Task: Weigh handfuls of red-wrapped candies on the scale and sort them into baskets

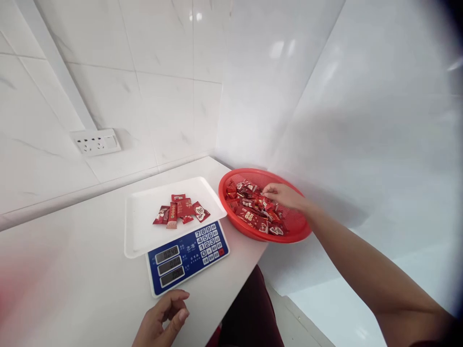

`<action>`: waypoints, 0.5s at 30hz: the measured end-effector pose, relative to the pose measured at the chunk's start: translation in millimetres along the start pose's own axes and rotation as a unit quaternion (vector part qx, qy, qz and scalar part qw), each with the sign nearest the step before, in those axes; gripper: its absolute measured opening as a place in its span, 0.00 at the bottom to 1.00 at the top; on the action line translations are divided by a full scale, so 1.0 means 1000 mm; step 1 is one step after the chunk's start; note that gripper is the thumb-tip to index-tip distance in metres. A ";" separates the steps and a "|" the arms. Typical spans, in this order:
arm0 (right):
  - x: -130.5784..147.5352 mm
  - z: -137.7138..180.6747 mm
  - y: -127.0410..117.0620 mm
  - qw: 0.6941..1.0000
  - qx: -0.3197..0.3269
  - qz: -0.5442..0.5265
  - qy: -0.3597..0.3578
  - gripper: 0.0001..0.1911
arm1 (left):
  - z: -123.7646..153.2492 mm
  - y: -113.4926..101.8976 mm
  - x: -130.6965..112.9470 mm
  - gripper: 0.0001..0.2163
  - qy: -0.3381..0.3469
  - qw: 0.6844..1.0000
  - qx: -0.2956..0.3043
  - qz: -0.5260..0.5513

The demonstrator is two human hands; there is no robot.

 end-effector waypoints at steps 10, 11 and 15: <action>0.168 -0.016 0.129 0.974 0.030 -0.097 -0.202 0.04 | 0.000 -0.001 -0.007 0.16 0.027 0.998 0.033 -0.042; 0.172 -0.021 0.138 0.972 0.018 -0.102 -0.209 0.05 | -0.001 -0.002 -0.007 0.16 0.029 0.998 0.030 -0.042; 0.168 -0.020 0.147 0.970 -0.058 -0.068 -0.228 0.08 | 0.001 -0.006 -0.009 0.15 0.030 0.999 0.023 -0.039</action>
Point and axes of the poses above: each hand's wrist, its own z-axis away from the middle knuckle, its own y-axis out of the palm, x = y × z, the point moved 8 cm from there along -z, towards the middle knuckle, and after that the axes turned 13 degrees about -z, right-handed, at the moved point
